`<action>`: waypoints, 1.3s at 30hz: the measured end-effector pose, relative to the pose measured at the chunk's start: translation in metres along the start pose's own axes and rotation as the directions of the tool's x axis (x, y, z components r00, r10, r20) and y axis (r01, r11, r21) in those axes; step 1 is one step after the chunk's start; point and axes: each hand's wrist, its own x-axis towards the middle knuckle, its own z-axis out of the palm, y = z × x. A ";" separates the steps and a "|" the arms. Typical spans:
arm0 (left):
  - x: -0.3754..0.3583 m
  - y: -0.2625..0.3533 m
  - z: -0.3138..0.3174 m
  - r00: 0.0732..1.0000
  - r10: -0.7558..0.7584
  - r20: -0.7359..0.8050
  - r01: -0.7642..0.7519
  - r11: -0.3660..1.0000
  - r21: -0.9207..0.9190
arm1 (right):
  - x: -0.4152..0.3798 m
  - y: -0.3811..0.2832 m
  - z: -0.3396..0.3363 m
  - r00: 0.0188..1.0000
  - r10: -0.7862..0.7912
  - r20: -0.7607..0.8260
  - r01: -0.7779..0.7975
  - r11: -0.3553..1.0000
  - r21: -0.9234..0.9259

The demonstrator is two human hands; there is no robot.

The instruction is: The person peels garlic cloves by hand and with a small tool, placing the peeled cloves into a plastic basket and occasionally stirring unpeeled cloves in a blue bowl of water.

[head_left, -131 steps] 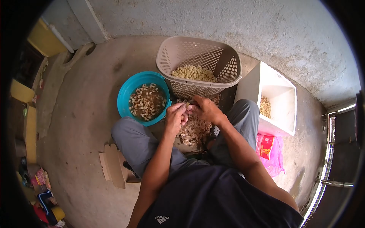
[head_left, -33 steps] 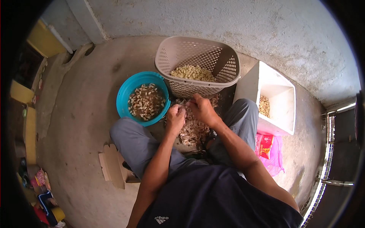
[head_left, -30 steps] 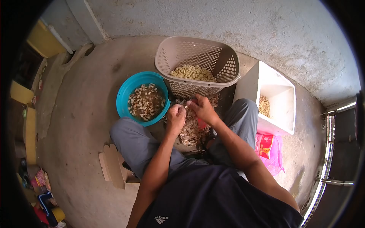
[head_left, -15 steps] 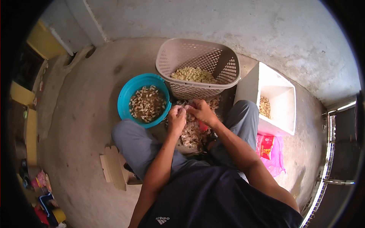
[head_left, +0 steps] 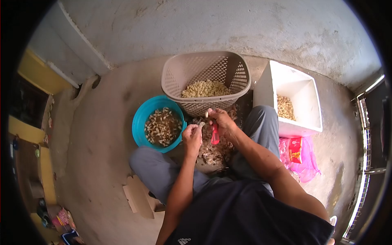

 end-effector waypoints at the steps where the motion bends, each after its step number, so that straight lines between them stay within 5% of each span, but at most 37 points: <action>1: 0.000 0.000 0.000 1.000 -0.003 -0.002 0.003 0.999 0.039 | 0.001 -0.005 -0.002 0.999 -0.035 -0.015 0.036 0.998 0.043; 4: -0.001 0.005 0.002 1.000 0.018 -0.008 -0.017 0.989 0.149 | -0.005 -0.015 -0.003 0.996 0.001 0.088 -0.002 1.000 0.014; 7: 0.006 -0.010 -0.002 0.964 0.265 0.024 -0.260 0.920 0.292 | -0.014 -0.014 0.002 0.984 0.091 0.152 -0.099 0.994 0.045; 10: 0.007 -0.017 -0.005 0.945 0.326 0.011 -0.306 0.876 0.371 | -0.015 -0.016 0.004 0.972 0.126 0.200 -0.141 0.988 0.061; 11: 0.008 -0.017 -0.007 0.936 0.352 0.015 -0.327 0.851 0.411 | -0.014 -0.017 0.002 0.961 0.108 0.253 -0.086 0.992 -0.095; 12: 0.008 -0.008 -0.008 0.863 0.494 0.103 -0.458 0.680 0.572 | -0.014 -0.022 0.003 0.946 0.094 0.309 -0.016 0.969 -0.246; 14: -0.001 0.008 -0.006 0.935 0.318 0.157 -0.336 0.649 0.682 | -0.016 -0.038 0.003 0.888 0.150 0.434 0.103 0.856 -0.507; 16: -0.003 0.006 -0.005 0.954 0.220 0.205 -0.296 0.579 0.760 | -0.024 -0.051 0.008 0.938 0.010 0.346 0.125 0.923 -0.365; 19: -0.011 0.008 0.004 0.863 0.426 0.270 -0.435 0.360 0.825 | -0.022 -0.059 0.012 0.955 -0.294 0.036 0.296 0.951 -0.091; 20: -0.006 0.001 -0.001 0.824 0.455 0.338 -0.513 0.345 0.786 | -0.015 -0.058 0.002 0.956 -0.291 0.036 0.293 0.946 -0.139; 22: -0.001 0.006 0.004 0.991 0.102 0.082 -0.126 0.910 0.396 | -0.015 -0.057 -0.004 0.963 -0.244 0.114 0.269 0.890 -0.367; 23: 0.000 0.008 0.005 0.990 -0.133 0.049 0.128 0.987 0.092 | -0.019 -0.054 -0.004 0.966 -0.184 0.180 0.253 0.807 -0.533; 24: 0.000 0.013 0.003 0.989 -0.128 0.079 0.133 0.989 -0.066 | -0.023 -0.051 -0.003 0.965 -0.113 0.235 0.246 0.692 -0.679; 27: 0.005 0.010 -0.002 0.983 -0.155 0.093 0.180 0.890 -0.418 | -0.027 -0.016 0.004 0.763 -0.226 0.605 0.645 0.210 -0.735; 28: 0.009 0.000 -0.006 0.985 -0.150 0.087 0.173 0.879 -0.444 | -0.040 -0.018 0.021 0.808 -0.177 0.562 0.587 0.150 -0.795; 31: 0.018 -0.017 -0.011 0.984 -0.146 0.099 0.176 0.839 -0.515 | -0.032 -0.001 0.019 0.688 -0.230 0.688 0.702 -0.032 -0.712; 33: 0.015 -0.013 -0.013 0.978 -0.160 0.137 0.209 0.801 -0.560 | -0.031 -0.005 0.019 0.734 -0.217 0.643 0.652 -0.041 -0.758; 39: 0.004 0.006 -0.004 0.967 -0.222 0.128 0.249 0.932 -0.262 | -0.029 -0.012 0.015 0.789 -0.201 0.581 0.581 -0.068 -0.811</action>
